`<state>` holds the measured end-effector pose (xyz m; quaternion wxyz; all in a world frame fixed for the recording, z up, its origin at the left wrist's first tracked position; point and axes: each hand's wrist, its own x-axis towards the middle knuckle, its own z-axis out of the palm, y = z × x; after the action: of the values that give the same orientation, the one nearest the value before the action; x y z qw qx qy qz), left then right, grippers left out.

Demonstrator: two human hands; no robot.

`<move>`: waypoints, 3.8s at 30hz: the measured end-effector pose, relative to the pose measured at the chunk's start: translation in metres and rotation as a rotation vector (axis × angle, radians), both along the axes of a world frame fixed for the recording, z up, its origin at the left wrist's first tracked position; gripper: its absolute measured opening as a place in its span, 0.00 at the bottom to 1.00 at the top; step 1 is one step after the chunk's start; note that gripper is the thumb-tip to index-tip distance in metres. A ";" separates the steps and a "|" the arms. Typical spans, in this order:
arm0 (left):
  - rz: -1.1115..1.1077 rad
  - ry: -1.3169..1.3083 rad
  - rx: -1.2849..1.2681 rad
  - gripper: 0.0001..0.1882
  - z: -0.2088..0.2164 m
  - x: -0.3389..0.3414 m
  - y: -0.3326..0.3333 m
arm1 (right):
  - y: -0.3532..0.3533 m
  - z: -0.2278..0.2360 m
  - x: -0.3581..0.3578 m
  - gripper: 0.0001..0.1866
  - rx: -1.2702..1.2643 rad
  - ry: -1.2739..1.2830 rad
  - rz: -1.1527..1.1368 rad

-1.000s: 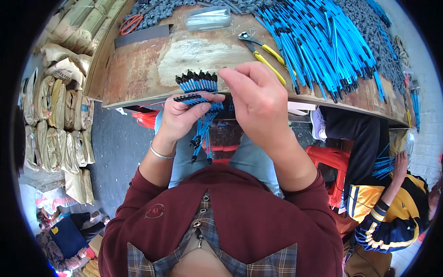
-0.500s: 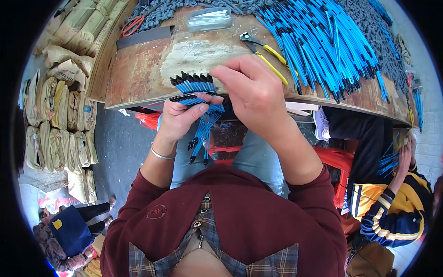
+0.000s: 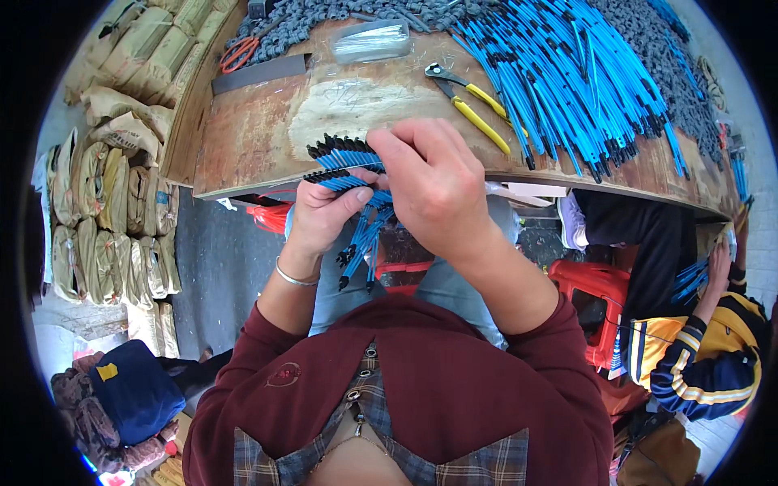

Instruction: The person threads wire through the ends of umbrella ribs by hand, fastens them into a central plastic hub, and tightens and cuts the wire using pliers.

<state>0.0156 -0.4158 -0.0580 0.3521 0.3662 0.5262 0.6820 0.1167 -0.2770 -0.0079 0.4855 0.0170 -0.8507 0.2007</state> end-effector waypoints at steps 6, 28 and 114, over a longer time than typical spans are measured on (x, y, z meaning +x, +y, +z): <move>0.019 0.017 0.027 0.10 0.000 0.001 0.002 | -0.005 0.004 -0.004 0.14 0.017 0.006 -0.019; -0.025 0.050 0.017 0.10 -0.010 -0.008 -0.003 | 0.012 0.016 -0.005 0.10 -0.361 -0.377 0.370; -0.080 0.085 -0.134 0.10 0.027 -0.005 -0.045 | 0.082 0.011 -0.044 0.09 -0.296 -0.150 0.023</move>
<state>0.0109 -0.4607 -0.0306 0.3801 0.3910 0.5701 0.6145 0.0724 -0.1948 0.0030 0.4155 -0.0601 -0.8456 0.3298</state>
